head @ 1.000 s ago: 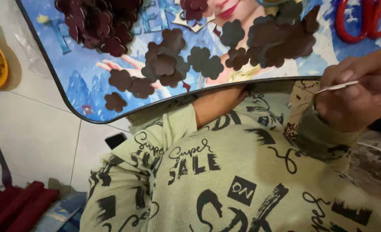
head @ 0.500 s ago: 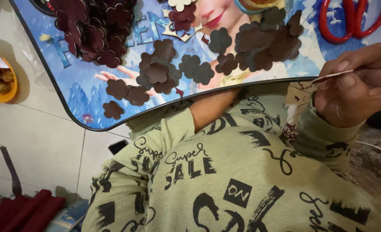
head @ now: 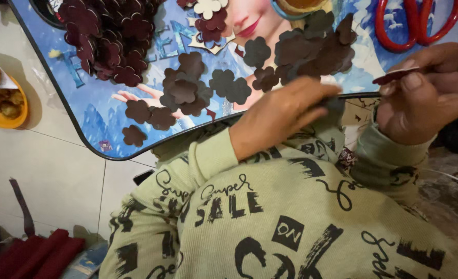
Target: The person repeatedly picks up small flower-shaped craft pieces, applies adhesive from a small container, and presses two pieces together. The assembled units are placed on the table among many similar pieces.
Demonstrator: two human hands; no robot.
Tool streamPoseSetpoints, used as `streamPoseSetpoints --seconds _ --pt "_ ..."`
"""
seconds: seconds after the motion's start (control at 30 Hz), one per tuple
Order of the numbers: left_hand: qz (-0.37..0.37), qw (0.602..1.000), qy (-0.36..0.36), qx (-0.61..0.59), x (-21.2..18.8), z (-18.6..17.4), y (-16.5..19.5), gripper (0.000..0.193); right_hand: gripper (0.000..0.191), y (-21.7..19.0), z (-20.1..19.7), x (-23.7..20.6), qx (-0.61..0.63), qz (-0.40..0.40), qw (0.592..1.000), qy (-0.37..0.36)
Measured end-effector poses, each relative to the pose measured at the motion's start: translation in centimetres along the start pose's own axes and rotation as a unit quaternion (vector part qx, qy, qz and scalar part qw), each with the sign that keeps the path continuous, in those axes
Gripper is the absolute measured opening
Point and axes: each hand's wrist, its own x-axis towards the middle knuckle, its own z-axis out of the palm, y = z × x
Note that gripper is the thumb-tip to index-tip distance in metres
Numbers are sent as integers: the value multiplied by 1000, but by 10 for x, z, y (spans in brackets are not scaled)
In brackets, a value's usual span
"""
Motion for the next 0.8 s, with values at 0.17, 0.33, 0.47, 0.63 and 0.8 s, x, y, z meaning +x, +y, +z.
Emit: streamPoseSetpoints --seconds 0.17,0.33,0.47,0.63,0.8 --pt "-21 989 124 80 13 -7 6 40 67 8 -14 -3 16 59 998 17" --pt "-52 968 162 183 21 -20 5 28 78 22 -28 -11 10 96 995 22" --pt "-53 943 166 285 36 -29 -3 31 75 33 -31 -7 0 88 996 -17" --pt "-30 932 159 323 40 -28 -9 21 73 35 -24 -9 -8 92 995 -31" --pt "-48 941 179 282 38 -24 -8 15 69 34 -24 -10 -17 79 995 -52"
